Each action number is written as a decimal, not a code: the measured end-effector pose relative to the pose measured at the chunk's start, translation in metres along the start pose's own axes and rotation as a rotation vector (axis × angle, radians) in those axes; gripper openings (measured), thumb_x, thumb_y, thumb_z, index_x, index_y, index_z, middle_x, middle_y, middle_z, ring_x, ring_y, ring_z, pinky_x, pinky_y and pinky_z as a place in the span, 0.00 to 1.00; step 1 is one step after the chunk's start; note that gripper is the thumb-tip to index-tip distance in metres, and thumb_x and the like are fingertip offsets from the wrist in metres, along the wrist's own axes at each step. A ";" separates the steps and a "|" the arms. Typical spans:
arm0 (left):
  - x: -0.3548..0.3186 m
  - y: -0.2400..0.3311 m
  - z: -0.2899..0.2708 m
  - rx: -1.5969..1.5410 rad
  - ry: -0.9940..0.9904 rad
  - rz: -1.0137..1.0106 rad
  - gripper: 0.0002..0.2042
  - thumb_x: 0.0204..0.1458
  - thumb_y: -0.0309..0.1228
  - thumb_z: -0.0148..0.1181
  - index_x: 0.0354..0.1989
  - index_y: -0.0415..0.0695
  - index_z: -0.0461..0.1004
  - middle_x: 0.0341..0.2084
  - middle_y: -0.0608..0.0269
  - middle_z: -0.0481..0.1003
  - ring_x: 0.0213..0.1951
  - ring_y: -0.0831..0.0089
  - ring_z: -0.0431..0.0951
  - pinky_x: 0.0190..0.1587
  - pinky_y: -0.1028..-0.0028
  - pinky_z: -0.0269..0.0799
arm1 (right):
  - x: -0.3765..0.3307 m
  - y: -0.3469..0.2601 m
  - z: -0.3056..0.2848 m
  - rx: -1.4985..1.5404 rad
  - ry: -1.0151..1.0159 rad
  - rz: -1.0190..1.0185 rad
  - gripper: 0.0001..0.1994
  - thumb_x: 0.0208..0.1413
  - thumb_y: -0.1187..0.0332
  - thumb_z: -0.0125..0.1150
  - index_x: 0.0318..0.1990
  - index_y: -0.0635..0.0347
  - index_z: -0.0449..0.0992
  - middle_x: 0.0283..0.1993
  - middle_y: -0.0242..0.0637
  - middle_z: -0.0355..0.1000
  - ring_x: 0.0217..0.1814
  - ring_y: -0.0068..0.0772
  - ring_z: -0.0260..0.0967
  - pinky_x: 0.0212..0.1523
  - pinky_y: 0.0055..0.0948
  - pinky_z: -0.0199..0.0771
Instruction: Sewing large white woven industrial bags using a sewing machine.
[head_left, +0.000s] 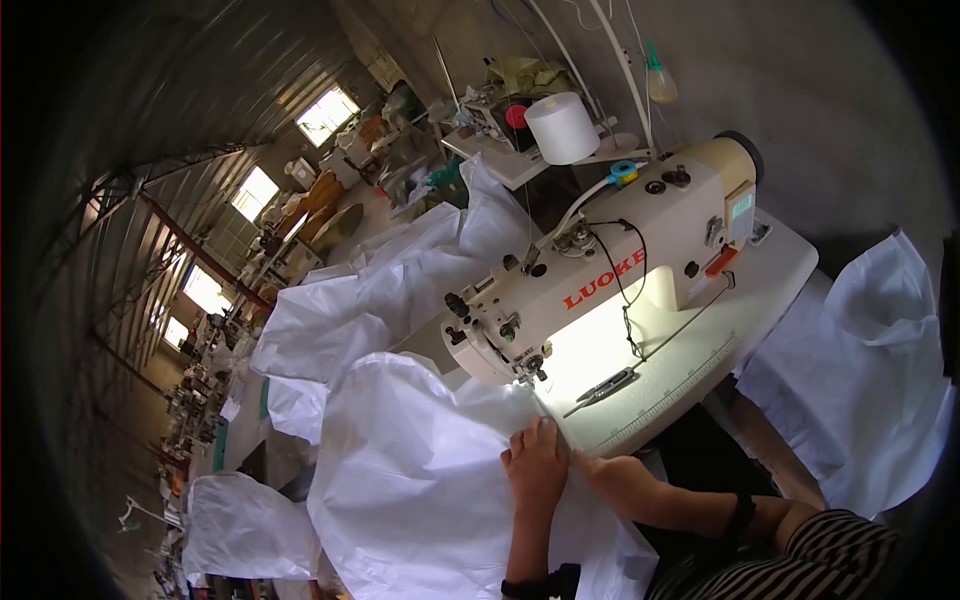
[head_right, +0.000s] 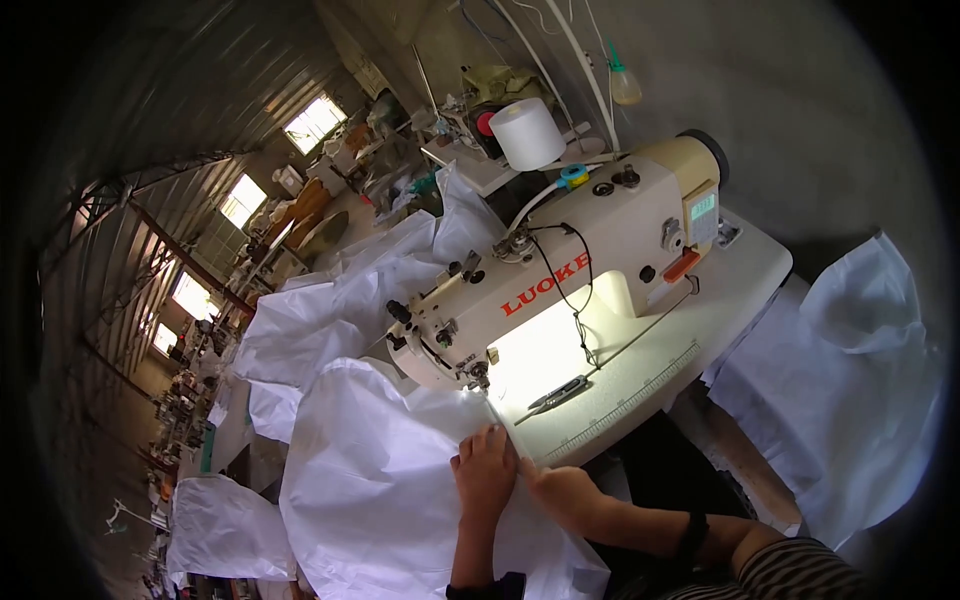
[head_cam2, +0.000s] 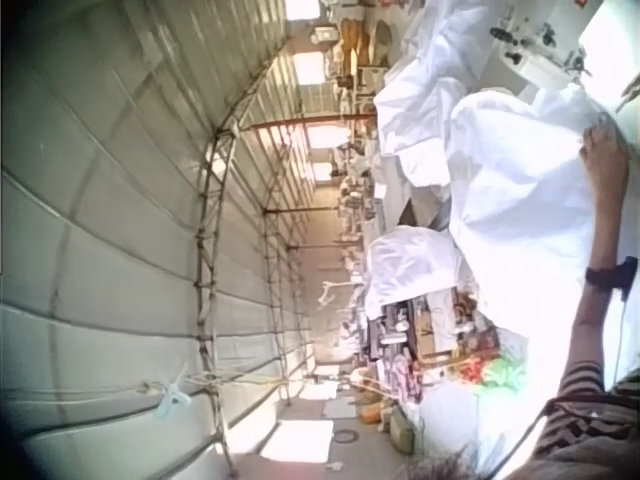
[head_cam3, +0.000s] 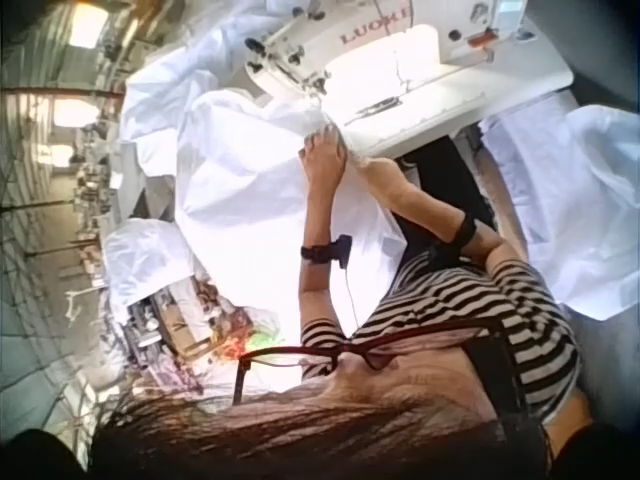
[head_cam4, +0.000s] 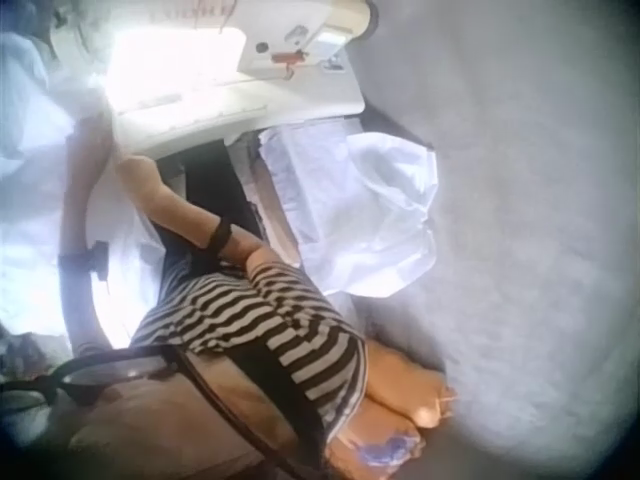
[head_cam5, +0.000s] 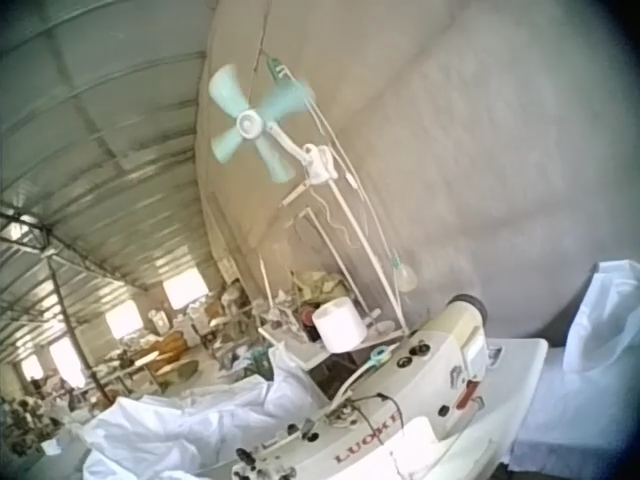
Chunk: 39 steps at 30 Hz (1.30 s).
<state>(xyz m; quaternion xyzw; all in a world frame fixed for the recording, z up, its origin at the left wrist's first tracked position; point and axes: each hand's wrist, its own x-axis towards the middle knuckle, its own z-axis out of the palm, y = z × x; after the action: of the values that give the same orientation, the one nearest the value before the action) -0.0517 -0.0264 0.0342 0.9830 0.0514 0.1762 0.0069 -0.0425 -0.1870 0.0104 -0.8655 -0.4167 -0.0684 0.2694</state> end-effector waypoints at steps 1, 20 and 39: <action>-0.001 -0.006 0.005 0.002 0.004 -0.010 0.16 0.50 0.33 0.59 0.49 0.51 0.76 0.53 0.65 0.72 0.54 0.63 0.71 0.49 0.58 0.68 | 0.000 -0.010 -0.005 -0.100 -0.126 0.024 0.27 0.52 0.73 0.55 0.61 0.72 0.64 0.24 0.37 0.75 0.23 0.33 0.76 0.19 0.30 0.73; 0.023 -0.078 0.041 -0.067 -0.111 -0.123 0.26 0.57 0.47 0.55 0.65 0.57 0.65 0.69 0.61 0.56 0.70 0.54 0.53 0.63 0.30 0.41 | 0.095 0.014 0.023 -0.266 -0.198 0.075 0.28 0.49 0.72 0.59 0.60 0.75 0.65 0.23 0.36 0.76 0.22 0.35 0.77 0.20 0.31 0.73; -0.211 0.019 -0.014 -0.417 -0.065 -0.464 0.32 0.53 0.31 0.64 0.65 0.40 0.58 0.64 0.44 0.59 0.65 0.45 0.59 0.65 0.54 0.57 | -0.075 0.021 0.060 0.791 -0.747 0.004 0.21 0.65 0.56 0.54 0.55 0.63 0.74 0.49 0.45 0.75 0.49 0.39 0.74 0.51 0.34 0.73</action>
<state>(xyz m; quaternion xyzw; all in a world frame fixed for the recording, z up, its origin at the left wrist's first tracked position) -0.2515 -0.0673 -0.0249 0.9275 0.2370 0.1451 0.2499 -0.0815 -0.2176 -0.0751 -0.6642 -0.4764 0.4064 0.4083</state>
